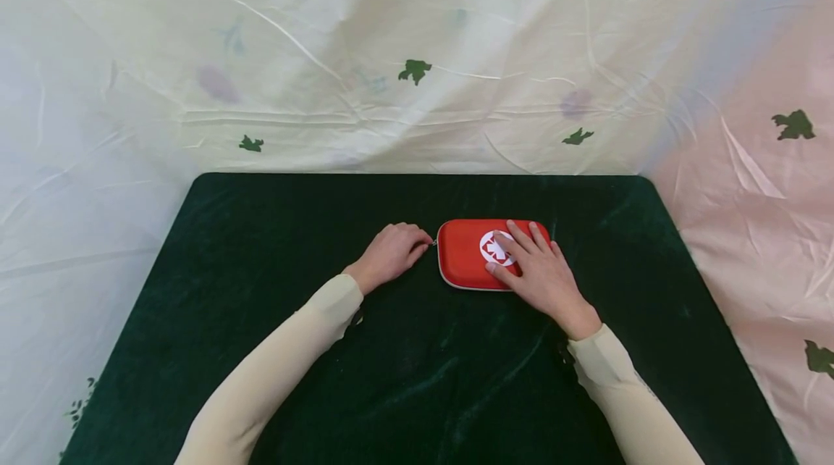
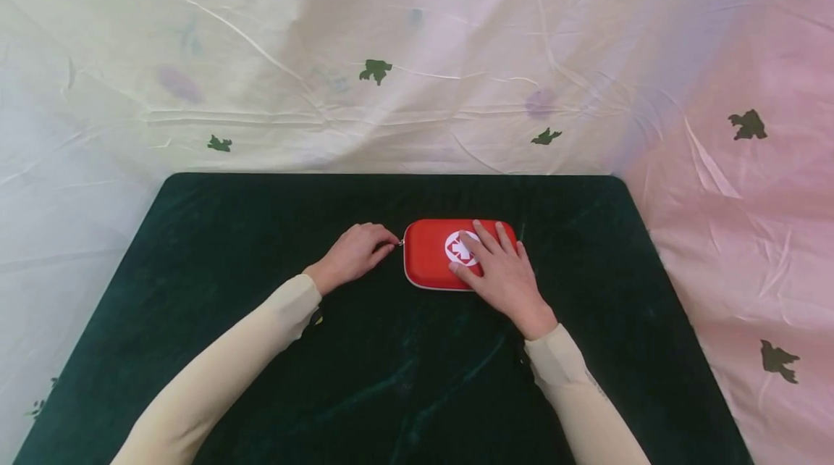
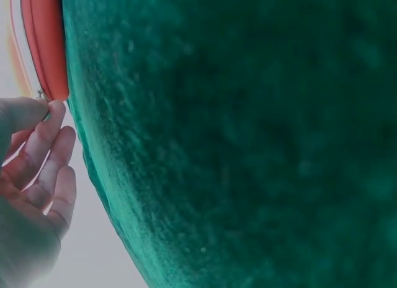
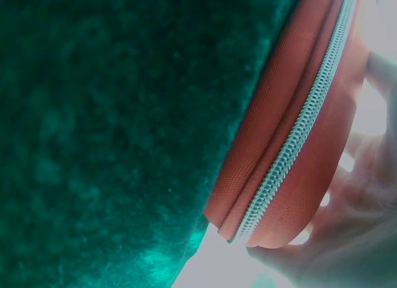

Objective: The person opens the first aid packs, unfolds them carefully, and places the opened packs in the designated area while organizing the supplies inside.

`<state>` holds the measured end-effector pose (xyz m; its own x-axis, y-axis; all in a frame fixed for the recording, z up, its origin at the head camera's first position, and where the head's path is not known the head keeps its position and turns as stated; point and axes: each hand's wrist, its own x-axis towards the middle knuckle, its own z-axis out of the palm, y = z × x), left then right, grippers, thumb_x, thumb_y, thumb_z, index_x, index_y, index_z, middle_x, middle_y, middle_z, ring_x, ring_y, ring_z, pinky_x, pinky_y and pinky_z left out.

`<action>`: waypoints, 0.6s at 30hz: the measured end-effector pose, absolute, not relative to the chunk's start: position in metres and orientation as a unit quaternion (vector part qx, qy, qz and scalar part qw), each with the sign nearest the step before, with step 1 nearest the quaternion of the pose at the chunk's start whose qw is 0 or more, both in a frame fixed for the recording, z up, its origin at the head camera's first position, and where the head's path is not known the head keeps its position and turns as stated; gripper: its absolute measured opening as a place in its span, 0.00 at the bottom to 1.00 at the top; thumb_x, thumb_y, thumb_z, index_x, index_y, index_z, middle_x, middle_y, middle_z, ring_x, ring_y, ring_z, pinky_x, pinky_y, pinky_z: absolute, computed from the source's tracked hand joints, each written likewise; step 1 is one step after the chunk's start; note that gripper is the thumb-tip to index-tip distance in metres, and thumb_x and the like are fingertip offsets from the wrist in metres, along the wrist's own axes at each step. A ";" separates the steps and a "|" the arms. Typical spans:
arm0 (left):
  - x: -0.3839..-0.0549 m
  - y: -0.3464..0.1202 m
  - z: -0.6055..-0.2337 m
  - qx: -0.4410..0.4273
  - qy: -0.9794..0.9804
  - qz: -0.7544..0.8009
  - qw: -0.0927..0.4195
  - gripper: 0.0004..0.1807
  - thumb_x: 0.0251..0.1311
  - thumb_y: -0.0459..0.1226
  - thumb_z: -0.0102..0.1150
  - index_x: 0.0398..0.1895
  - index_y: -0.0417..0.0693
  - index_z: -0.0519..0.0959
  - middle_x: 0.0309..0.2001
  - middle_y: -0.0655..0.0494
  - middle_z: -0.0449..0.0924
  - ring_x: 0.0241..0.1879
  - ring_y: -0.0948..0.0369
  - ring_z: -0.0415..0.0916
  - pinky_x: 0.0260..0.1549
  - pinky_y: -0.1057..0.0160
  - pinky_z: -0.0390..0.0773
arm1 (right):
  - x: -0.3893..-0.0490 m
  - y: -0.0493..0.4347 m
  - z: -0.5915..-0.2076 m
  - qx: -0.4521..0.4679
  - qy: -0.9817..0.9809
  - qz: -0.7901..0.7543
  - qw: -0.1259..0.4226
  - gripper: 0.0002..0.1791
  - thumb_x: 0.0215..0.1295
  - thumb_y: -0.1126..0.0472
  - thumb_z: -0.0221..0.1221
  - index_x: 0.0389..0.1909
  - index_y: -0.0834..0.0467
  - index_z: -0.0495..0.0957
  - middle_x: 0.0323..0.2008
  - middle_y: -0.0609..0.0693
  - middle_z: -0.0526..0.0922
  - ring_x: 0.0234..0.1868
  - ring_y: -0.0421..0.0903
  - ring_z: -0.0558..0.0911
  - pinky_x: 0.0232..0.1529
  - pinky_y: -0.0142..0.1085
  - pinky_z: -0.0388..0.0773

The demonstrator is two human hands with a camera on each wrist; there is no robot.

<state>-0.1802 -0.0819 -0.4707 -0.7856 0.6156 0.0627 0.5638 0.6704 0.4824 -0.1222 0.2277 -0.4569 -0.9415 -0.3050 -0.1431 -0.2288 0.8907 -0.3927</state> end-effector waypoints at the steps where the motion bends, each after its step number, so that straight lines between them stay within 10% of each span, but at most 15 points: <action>1: -0.179 -0.082 -0.470 0.323 0.912 0.245 0.054 0.12 0.72 0.36 0.62 0.55 0.45 0.85 0.51 0.52 0.86 0.50 0.56 0.82 0.59 0.52 0.78 | -0.122 0.228 -0.457 -0.138 0.967 -0.188 0.101 0.43 0.72 0.33 0.54 0.81 0.46 0.59 0.83 0.52 0.48 0.82 0.64 0.41 0.74 0.71 0.43; 18: -0.162 -0.081 -0.466 0.332 0.912 0.235 0.063 0.12 0.72 0.38 0.63 0.55 0.47 0.84 0.50 0.54 0.86 0.46 0.59 0.81 0.56 0.55 0.80 | -0.122 0.228 -0.457 -0.140 0.967 -0.185 0.102 0.43 0.71 0.32 0.54 0.82 0.46 0.58 0.84 0.52 0.47 0.82 0.64 0.41 0.74 0.71 0.42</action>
<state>-0.1623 -0.0810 -0.4664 -0.7724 0.6338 0.0416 0.5751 0.6700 0.4693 -0.1225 0.2279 -0.4573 -0.9398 -0.3094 -0.1449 -0.2339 0.8919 -0.3871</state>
